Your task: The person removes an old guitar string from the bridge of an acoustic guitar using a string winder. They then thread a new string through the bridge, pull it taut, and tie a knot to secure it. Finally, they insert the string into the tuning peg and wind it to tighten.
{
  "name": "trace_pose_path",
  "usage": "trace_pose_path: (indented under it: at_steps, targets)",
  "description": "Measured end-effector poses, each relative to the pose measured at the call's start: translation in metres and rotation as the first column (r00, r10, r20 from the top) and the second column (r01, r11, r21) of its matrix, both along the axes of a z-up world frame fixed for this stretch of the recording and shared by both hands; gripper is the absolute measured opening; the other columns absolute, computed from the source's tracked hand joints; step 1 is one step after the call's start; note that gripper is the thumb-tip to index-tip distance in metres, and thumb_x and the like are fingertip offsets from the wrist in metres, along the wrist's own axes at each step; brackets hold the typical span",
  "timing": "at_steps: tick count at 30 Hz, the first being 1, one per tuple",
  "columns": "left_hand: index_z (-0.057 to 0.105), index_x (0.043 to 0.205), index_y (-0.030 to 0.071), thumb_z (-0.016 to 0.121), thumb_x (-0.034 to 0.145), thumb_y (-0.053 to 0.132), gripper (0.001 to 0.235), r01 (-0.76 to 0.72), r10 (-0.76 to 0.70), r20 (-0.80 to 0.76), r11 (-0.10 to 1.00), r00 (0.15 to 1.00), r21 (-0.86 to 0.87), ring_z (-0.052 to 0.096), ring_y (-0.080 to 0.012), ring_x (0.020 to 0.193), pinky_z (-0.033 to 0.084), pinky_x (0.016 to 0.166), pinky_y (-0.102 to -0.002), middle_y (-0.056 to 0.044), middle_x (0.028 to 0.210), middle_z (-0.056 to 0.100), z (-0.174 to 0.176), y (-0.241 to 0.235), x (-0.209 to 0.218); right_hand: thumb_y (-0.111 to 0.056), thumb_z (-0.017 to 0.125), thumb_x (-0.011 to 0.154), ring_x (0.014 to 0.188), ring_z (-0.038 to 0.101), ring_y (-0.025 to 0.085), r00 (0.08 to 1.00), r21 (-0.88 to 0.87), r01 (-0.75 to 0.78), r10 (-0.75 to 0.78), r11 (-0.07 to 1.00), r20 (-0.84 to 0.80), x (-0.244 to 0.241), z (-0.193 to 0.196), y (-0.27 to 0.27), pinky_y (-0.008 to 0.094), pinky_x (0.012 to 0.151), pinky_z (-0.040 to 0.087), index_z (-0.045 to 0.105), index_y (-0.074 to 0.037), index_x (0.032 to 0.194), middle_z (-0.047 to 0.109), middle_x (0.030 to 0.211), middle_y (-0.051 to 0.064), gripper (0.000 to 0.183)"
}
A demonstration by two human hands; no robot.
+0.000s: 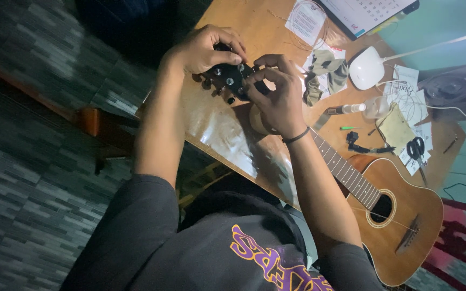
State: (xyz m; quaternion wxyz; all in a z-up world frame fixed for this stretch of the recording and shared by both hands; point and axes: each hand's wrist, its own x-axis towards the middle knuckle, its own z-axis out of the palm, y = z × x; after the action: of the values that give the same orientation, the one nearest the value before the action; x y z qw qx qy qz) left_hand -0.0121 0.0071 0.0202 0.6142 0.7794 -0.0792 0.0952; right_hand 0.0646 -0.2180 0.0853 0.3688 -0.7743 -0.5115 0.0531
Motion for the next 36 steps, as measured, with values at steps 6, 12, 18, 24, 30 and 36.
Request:
trace_pose_path:
  at_steps: [6, 12, 18, 24, 30, 36]
  targets:
    - [0.075, 0.102, 0.010, 0.077, 0.098, 0.017, 0.008, -0.044, 0.042, 0.087, 0.999, 0.995, 0.020, 0.066, -0.0169, 0.105, 0.050, 0.095, -0.031, -0.006, 0.108, 0.068, -0.009, 0.000, 0.003, -0.010, 0.086, 0.087, 0.101, 0.064, 0.020, 0.999, 0.033, -0.034, 0.034, 0.999, -0.015, 0.004, -0.006, -0.002, 0.035, 0.088, 0.051, 0.078, -0.015, 0.086, 0.061, 0.112, 0.005, 0.009]
    - [0.076, 0.094, 0.008, 0.083, 0.096, 0.020, 0.014, -0.200, 0.182, 0.126, 0.967, 0.975, 0.155, 0.064, -0.0204, 0.106, 0.049, 0.094, -0.036, -0.006, 0.109, 0.065, -0.005, -0.007, 0.001, -0.015, 0.084, 0.088, 0.099, 0.057, 0.023, 0.998, 0.032, -0.039, 0.038, 0.999, 0.040, -0.004, -0.003, 0.000, 0.040, 0.089, 0.043, 0.079, -0.015, 0.086, 0.060, 0.107, 0.004, 0.006]
    - [0.077, 0.088, 0.011, 0.087, 0.089, 0.019, 0.012, -0.320, 0.351, 0.016, 0.833, 0.936, 0.451, 0.063, -0.0220, 0.098, 0.050, 0.076, -0.037, -0.006, 0.109, 0.061, 0.033, -0.024, -0.004, -0.015, 0.082, 0.087, 0.099, 0.054, 0.026, 0.997, 0.053, -0.054, 0.052, 0.997, 0.051, -0.002, -0.005, 0.000, 0.041, 0.086, 0.044, 0.077, -0.013, 0.086, 0.059, 0.107, 0.005, 0.005]
    - [0.064, 0.062, 0.012, 0.083, 0.088, 0.019, 0.034, -0.170, 0.455, -0.265, 0.714, 0.850, 0.679, 0.059, -0.0241, 0.078, 0.049, 0.063, -0.041, -0.004, 0.083, 0.059, 0.077, -0.042, 0.017, -0.017, 0.080, 0.088, 0.099, 0.050, 0.028, 0.996, 0.044, -0.079, 0.077, 0.996, 0.054, -0.001, -0.006, -0.003, 0.042, 0.085, 0.043, 0.075, -0.013, 0.087, 0.058, 0.109, 0.006, 0.006]
    - [0.071, 0.117, -0.001, 0.078, 0.090, 0.040, 0.049, 0.131, 0.508, -0.558, 0.651, 0.657, 0.747, 0.072, -0.0395, 0.095, 0.057, 0.069, -0.048, -0.024, 0.116, 0.070, 0.081, -0.041, 0.051, -0.017, 0.079, 0.088, 0.101, 0.051, 0.027, 0.997, 0.047, -0.083, 0.082, 0.995, 0.015, 0.003, -0.012, -0.006, 0.041, 0.087, 0.044, 0.075, -0.015, 0.086, 0.056, 0.110, 0.006, 0.005]
    - [0.054, 0.069, 0.016, 0.065, 0.100, 0.033, 0.037, 0.269, 0.240, -0.589, 0.716, 0.772, 0.644, 0.043, -0.0188, 0.061, 0.035, 0.059, -0.038, 0.000, 0.064, 0.047, 0.064, -0.020, 0.045, -0.015, 0.080, 0.086, 0.100, 0.052, 0.027, 0.996, 0.082, -0.091, 0.090, 0.992, 0.014, 0.006, -0.017, -0.006, 0.041, 0.088, 0.043, 0.076, -0.015, 0.086, 0.056, 0.109, 0.006, 0.004]
